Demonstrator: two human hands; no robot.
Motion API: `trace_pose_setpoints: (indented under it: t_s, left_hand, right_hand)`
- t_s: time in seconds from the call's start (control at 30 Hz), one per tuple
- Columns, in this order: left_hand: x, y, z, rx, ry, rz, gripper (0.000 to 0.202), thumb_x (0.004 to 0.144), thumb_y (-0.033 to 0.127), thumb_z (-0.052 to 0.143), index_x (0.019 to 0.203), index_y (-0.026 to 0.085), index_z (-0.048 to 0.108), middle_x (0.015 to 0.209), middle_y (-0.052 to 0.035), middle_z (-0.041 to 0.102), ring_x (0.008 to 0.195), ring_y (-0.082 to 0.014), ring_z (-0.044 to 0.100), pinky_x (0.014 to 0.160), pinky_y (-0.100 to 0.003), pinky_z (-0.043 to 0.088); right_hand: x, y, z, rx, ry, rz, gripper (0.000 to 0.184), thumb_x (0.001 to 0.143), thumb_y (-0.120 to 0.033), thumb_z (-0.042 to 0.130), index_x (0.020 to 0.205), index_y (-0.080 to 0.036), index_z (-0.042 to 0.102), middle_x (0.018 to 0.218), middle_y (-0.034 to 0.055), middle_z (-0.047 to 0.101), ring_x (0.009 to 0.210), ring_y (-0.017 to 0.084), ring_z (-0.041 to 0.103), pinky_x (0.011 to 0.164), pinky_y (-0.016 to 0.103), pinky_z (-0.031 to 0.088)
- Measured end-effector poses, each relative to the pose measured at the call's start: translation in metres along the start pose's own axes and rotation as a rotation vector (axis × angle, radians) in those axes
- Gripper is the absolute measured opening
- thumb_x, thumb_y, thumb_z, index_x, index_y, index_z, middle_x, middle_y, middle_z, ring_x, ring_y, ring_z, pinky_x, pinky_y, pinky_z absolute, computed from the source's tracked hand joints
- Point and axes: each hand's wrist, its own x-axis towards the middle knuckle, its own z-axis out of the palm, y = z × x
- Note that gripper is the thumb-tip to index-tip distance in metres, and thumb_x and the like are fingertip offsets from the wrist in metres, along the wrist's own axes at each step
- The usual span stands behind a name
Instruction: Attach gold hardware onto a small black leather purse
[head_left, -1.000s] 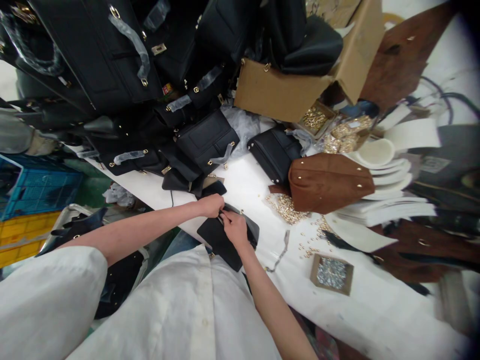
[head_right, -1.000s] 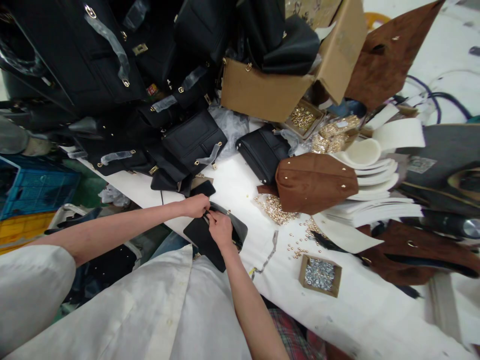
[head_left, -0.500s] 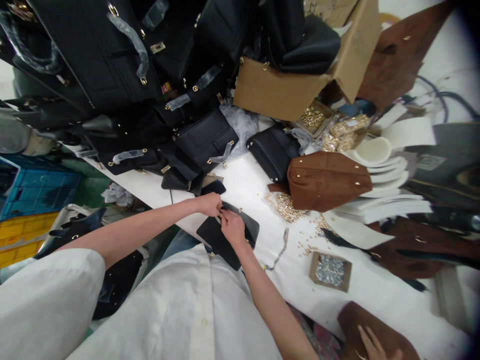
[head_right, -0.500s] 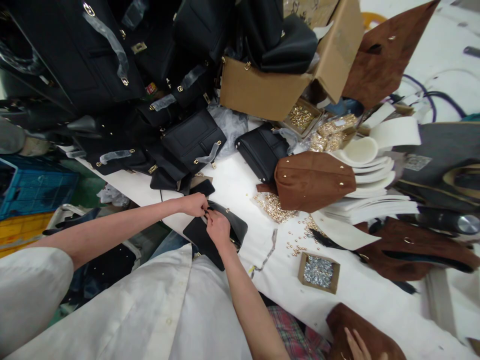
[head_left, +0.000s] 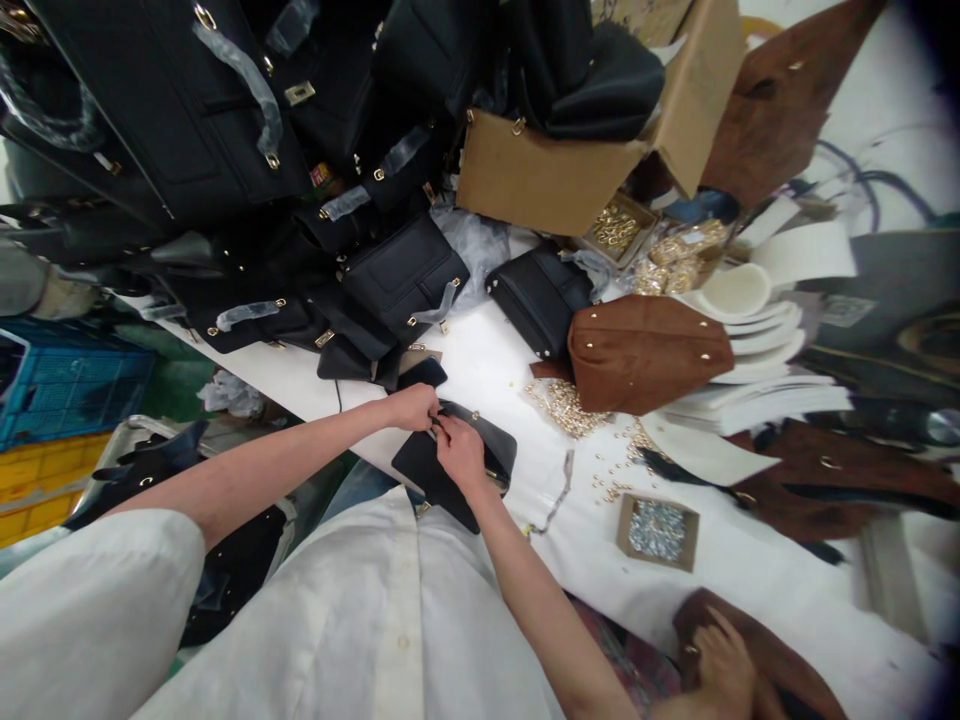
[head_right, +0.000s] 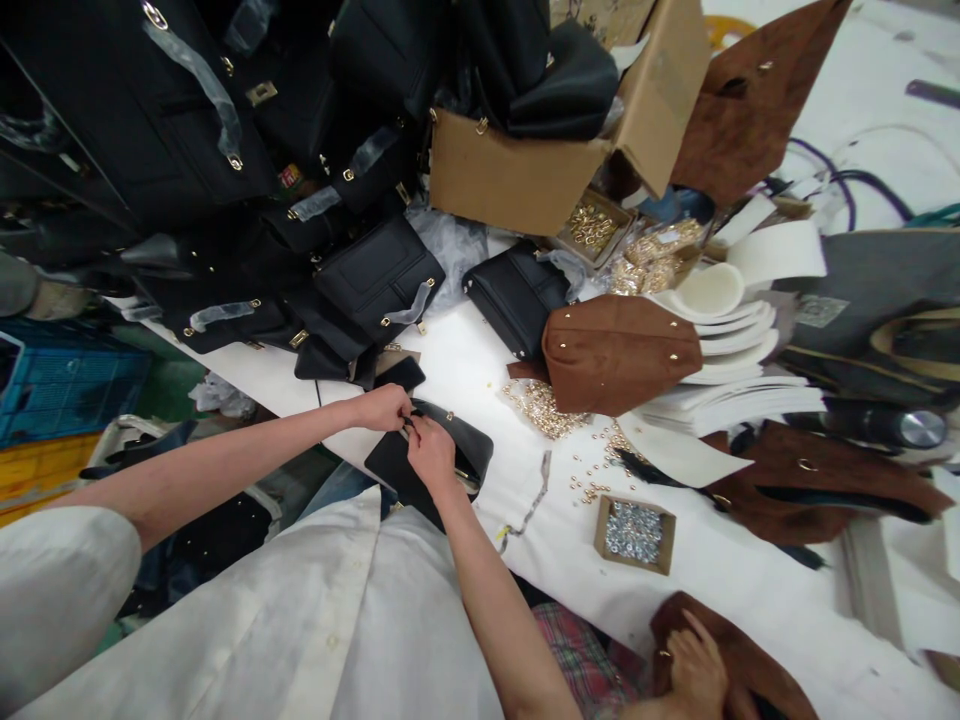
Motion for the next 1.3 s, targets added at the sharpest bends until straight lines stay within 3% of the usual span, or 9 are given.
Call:
trace_pose_setpoints:
  t_s: [0.2,0.37,0.6,0.8,1.03,1.17,1.3]
  left_hand:
    - [-0.002,0.001,0.004,0.018,0.053,-0.036,0.009,0.069,0.022,0.071,0.068,0.015,0.077,0.068,-0.0074,0.076,0.062,-0.0177,0.063,0.059,-0.029,0.037]
    - [-0.003,-0.003,0.007,-0.029,0.078,-0.011,0.012,0.068,0.02,0.069,0.072,0.015,0.079,0.068,-0.006,0.075,0.062,-0.0168,0.063,0.058,-0.028,0.038]
    - [-0.001,-0.002,0.002,-0.042,0.052,-0.008,0.015,0.068,0.015,0.065,0.073,0.015,0.079,0.068,-0.0056,0.076,0.064,-0.017,0.064,0.06,-0.027,0.04]
    - [-0.001,0.004,0.007,0.051,0.104,-0.074,0.01,0.071,0.021,0.067,0.067,0.017,0.075,0.069,-0.0088,0.075,0.066,-0.0209,0.066,0.059,-0.031,0.039]
    - [-0.016,0.011,0.013,0.253,0.121,-0.059,0.017,0.083,0.021,0.06,0.087,0.018,0.077,0.094,-0.0112,0.079,0.09,-0.0291,0.075,0.072,-0.035,0.053]
    - [-0.027,0.019,0.02,0.373,0.129,-0.014,0.023,0.096,0.022,0.051,0.098,0.015,0.073,0.1,-0.0112,0.075,0.088,-0.029,0.075,0.068,-0.038,0.054]
    - [-0.03,0.024,0.023,0.41,0.141,-0.046,0.024,0.096,0.02,0.052,0.11,0.016,0.071,0.101,-0.01,0.073,0.085,-0.0287,0.075,0.067,-0.039,0.055]
  right_hand:
    - [0.005,-0.002,-0.004,0.077,0.01,0.044,0.034,0.099,-0.026,0.055,0.125,-0.021,0.078,0.123,0.0099,0.077,0.113,0.025,0.072,0.108,0.039,0.056]
    - [0.006,-0.004,-0.008,0.162,0.0,0.025,0.034,0.097,-0.025,0.055,0.122,-0.021,0.079,0.121,0.0083,0.078,0.112,0.024,0.073,0.108,0.04,0.057]
    - [0.009,-0.004,-0.006,0.12,0.032,0.073,0.031,0.093,-0.026,0.06,0.116,-0.02,0.079,0.115,0.0082,0.079,0.107,0.025,0.074,0.105,0.039,0.058]
    - [0.013,-0.002,-0.009,0.124,0.023,0.035,0.028,0.094,-0.024,0.058,0.115,-0.019,0.077,0.116,0.0081,0.079,0.109,0.023,0.073,0.104,0.036,0.056]
    - [0.014,-0.002,-0.017,0.076,-0.038,0.001,0.025,0.097,-0.026,0.06,0.114,-0.022,0.077,0.116,0.0056,0.078,0.108,0.022,0.073,0.102,0.032,0.054]
    - [0.016,-0.003,-0.023,0.022,-0.084,0.003,0.025,0.098,-0.027,0.057,0.112,-0.024,0.078,0.113,0.0047,0.079,0.105,0.021,0.072,0.098,0.03,0.053]
    - [0.016,-0.004,-0.025,-0.024,-0.106,0.015,0.022,0.098,-0.027,0.057,0.105,-0.022,0.077,0.107,0.0049,0.079,0.099,0.02,0.072,0.091,0.028,0.051]
